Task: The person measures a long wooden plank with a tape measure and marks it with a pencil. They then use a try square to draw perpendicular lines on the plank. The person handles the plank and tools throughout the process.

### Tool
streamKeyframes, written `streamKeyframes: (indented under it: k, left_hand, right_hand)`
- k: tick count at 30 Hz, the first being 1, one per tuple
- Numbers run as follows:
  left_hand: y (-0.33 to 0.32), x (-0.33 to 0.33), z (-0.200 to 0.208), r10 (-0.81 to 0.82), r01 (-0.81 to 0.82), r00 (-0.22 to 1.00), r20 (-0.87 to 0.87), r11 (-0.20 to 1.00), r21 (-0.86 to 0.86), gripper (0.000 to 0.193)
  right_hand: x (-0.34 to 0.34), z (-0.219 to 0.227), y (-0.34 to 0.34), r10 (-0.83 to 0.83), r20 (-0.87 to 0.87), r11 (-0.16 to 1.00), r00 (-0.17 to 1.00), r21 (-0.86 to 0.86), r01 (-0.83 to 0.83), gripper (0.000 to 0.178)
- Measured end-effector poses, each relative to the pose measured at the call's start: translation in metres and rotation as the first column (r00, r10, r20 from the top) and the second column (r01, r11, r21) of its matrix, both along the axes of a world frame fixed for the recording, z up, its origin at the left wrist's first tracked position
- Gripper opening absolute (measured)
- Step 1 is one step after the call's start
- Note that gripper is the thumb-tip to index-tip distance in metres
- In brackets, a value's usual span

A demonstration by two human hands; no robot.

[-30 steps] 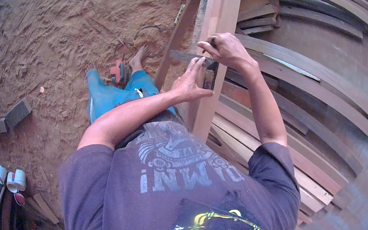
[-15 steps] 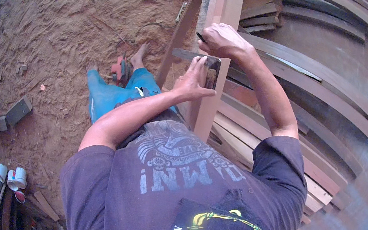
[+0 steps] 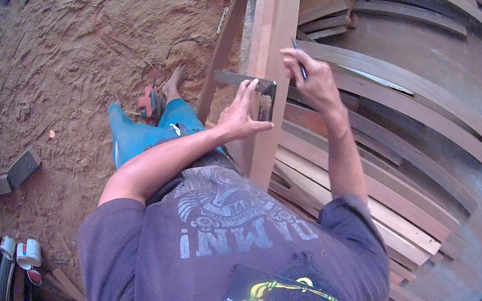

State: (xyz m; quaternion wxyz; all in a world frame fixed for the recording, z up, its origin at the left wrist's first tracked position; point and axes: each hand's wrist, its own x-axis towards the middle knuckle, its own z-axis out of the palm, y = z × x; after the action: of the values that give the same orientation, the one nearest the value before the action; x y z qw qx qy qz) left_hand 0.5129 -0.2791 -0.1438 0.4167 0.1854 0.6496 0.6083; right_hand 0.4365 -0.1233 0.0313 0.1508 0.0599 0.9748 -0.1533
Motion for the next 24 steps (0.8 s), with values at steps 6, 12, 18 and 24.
streamKeyframes:
  k: [6, 12, 18, 24]
  left_hand:
    - [0.0, 0.001, -0.008, 0.006, -0.006, 1.0, 0.01, 0.999, 0.047, 0.132]
    - [0.005, -0.011, -0.013, 0.043, -0.041, 0.999, -0.03, 0.997, 0.071, 0.129]
    - [0.02, -0.037, -0.02, 0.082, -0.079, 0.996, -0.028, 0.994, 0.07, 0.128]
    - [0.024, -0.05, -0.019, 0.111, -0.109, 0.994, -0.015, 0.99, 0.093, 0.127]
  right_hand:
    - [0.096, -0.047, -0.031, -0.351, 0.098, 0.936, 0.931, 0.018, 0.351, 0.035]
    - [0.095, -0.07, -0.029, -0.377, -0.065, 0.925, 0.924, 0.034, 0.379, 0.03]
    - [0.061, -0.075, -0.015, -0.302, -0.131, 0.947, 0.944, 0.071, 0.313, 0.029]
    - [0.044, -0.071, -0.017, -0.346, -0.119, 0.937, 0.931, 0.009, 0.35, 0.025]
